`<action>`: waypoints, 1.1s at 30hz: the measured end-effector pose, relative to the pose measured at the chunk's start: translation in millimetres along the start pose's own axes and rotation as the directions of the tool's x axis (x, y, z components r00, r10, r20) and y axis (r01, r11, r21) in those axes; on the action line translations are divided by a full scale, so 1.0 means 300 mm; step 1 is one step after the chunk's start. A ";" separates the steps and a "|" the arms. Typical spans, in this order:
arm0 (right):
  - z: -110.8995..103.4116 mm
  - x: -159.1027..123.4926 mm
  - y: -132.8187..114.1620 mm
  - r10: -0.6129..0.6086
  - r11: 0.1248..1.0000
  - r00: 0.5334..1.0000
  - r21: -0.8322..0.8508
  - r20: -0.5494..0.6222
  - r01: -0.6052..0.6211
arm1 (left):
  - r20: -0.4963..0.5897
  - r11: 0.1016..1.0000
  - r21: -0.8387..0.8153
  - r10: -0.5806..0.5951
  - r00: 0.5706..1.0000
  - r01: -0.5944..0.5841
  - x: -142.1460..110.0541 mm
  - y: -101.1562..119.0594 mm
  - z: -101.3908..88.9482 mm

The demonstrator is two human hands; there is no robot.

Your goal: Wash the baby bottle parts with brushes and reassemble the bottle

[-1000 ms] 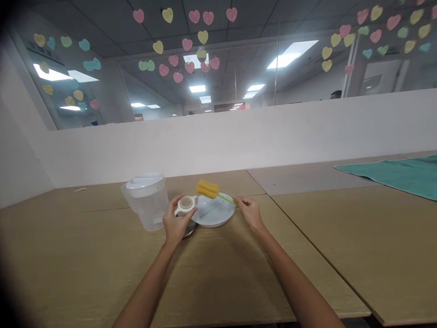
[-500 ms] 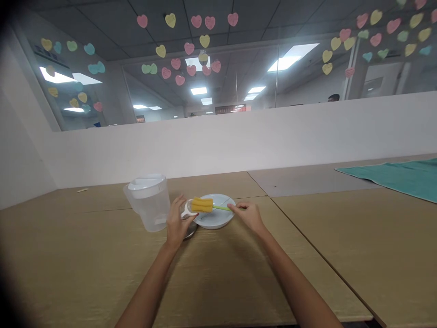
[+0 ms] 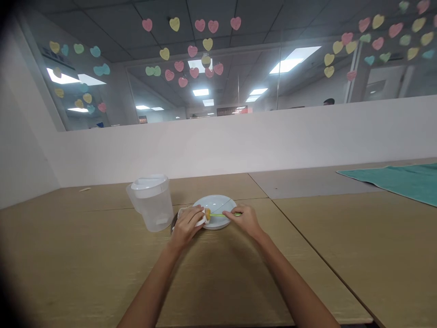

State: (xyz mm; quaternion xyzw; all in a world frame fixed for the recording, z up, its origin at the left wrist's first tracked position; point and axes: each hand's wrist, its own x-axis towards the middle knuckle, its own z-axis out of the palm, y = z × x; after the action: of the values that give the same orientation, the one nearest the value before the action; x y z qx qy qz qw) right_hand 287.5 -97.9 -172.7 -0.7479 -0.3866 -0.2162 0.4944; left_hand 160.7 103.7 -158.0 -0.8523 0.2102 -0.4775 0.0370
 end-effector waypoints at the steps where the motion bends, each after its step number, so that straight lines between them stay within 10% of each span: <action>1: 0.008 -0.003 -0.005 -0.004 1.000 1.000 0.008 0.000 0.004 | -0.001 1.000 0.006 0.006 1.000 -0.006 0.004 0.005 0.003; 15: -0.013 0.023 0.077 0.267 0.946 0.963 0.182 0.029 -0.268 | 0.034 0.983 0.157 -0.099 0.995 0.093 -0.015 -0.053 -0.003; 23: -0.047 0.010 0.227 0.512 0.841 0.780 0.025 -0.360 -0.540 | -0.105 0.941 0.194 -0.260 0.960 0.276 -0.049 -0.100 -0.015; 33: 0.061 -0.025 0.243 0.482 0.841 0.875 -0.257 -0.044 -0.476 | -0.218 0.799 -0.383 -0.566 0.795 0.463 0.003 0.007 0.003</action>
State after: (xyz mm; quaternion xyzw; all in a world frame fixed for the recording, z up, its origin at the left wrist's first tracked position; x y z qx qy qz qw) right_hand 339.5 -99.4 -227.4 -0.8812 -0.1615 -0.1262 0.4259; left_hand 161.1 101.2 -158.3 -0.7822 0.0428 -0.5623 -0.2650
